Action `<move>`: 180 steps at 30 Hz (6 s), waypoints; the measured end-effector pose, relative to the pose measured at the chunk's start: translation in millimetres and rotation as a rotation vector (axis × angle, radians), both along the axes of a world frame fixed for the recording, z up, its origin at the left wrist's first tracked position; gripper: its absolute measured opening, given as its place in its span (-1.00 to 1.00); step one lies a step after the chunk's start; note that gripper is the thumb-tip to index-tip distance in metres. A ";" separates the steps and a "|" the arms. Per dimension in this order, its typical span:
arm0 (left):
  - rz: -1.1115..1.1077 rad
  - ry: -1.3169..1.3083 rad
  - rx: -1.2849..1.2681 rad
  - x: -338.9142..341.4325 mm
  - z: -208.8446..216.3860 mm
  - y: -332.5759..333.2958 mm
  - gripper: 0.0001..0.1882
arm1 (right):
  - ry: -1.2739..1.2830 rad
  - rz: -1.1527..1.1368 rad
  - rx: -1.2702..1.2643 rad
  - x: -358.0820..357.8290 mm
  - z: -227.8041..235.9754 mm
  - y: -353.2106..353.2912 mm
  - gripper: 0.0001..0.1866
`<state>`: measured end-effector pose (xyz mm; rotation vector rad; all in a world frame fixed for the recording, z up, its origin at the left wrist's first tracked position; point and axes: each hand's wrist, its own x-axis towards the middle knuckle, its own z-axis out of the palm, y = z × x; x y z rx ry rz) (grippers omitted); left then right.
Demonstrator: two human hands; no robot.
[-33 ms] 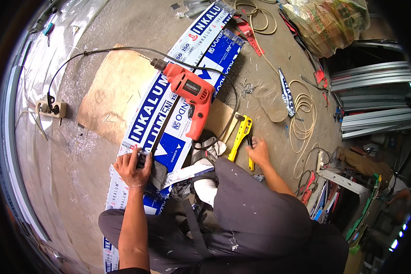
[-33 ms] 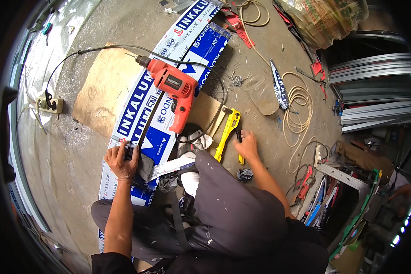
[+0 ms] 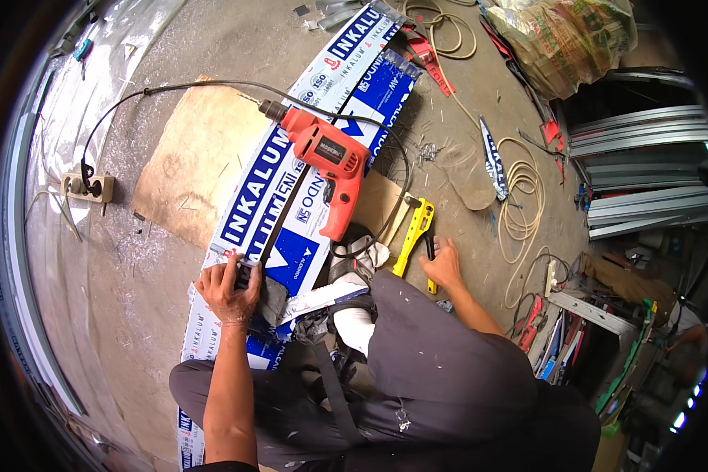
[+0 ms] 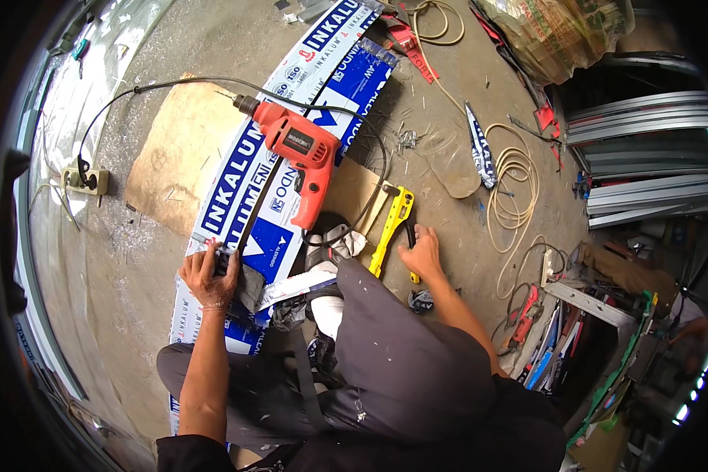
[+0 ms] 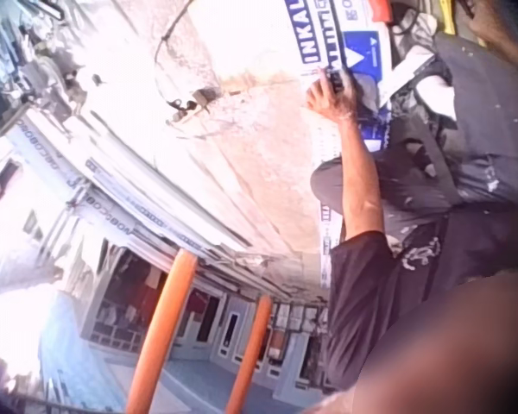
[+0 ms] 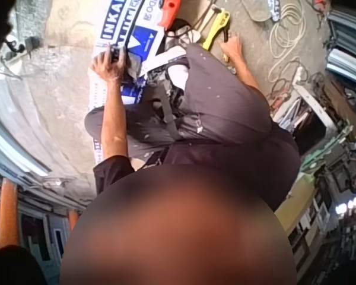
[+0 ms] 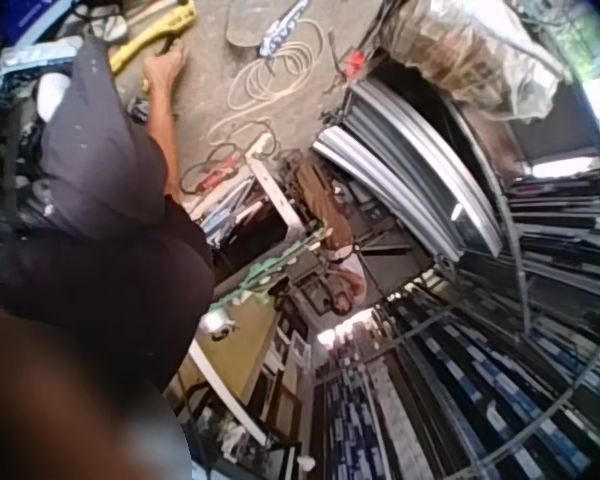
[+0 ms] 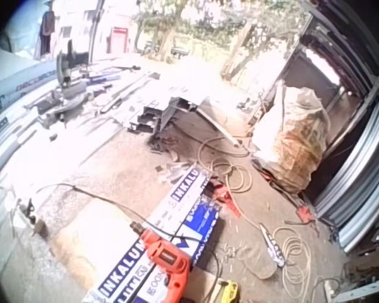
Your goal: The person sits on the floor and uses a red power drill to fasten small metal brackets onto long aluminum profiles. They repeatedly position the brackets, drill them in place, and then use a yellow hand tool to press or adjust the brackets. After completing the fastening, the person lifts the assembled profile and carries it upright.
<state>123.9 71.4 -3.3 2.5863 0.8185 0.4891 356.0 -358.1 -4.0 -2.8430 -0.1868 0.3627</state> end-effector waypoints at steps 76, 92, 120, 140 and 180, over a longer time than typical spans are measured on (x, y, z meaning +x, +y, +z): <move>0.013 -0.034 -0.008 -1.9 -2.8 -0.3 -0.60 | 0.405 -0.151 -0.218 14.3 15.5 -24.9 -0.43; 0.025 -0.078 -0.016 -0.6 -3.0 -0.9 -0.60 | 0.253 0.251 -0.489 12.0 115.8 58.3 -0.54; 0.036 -0.075 -0.006 -1.2 -4.1 -0.8 -0.56 | 0.645 1.023 -0.057 -49.0 150.6 251.1 -0.22; -0.015 -0.001 -0.040 -5.0 -4.0 -0.2 -0.54 | 0.665 0.976 -0.209 -60.5 138.5 272.7 -0.22; -0.077 -0.180 -0.119 -18.5 -14.2 7.0 -0.50 | 0.349 1.283 -0.383 -66.9 138.1 298.3 -0.41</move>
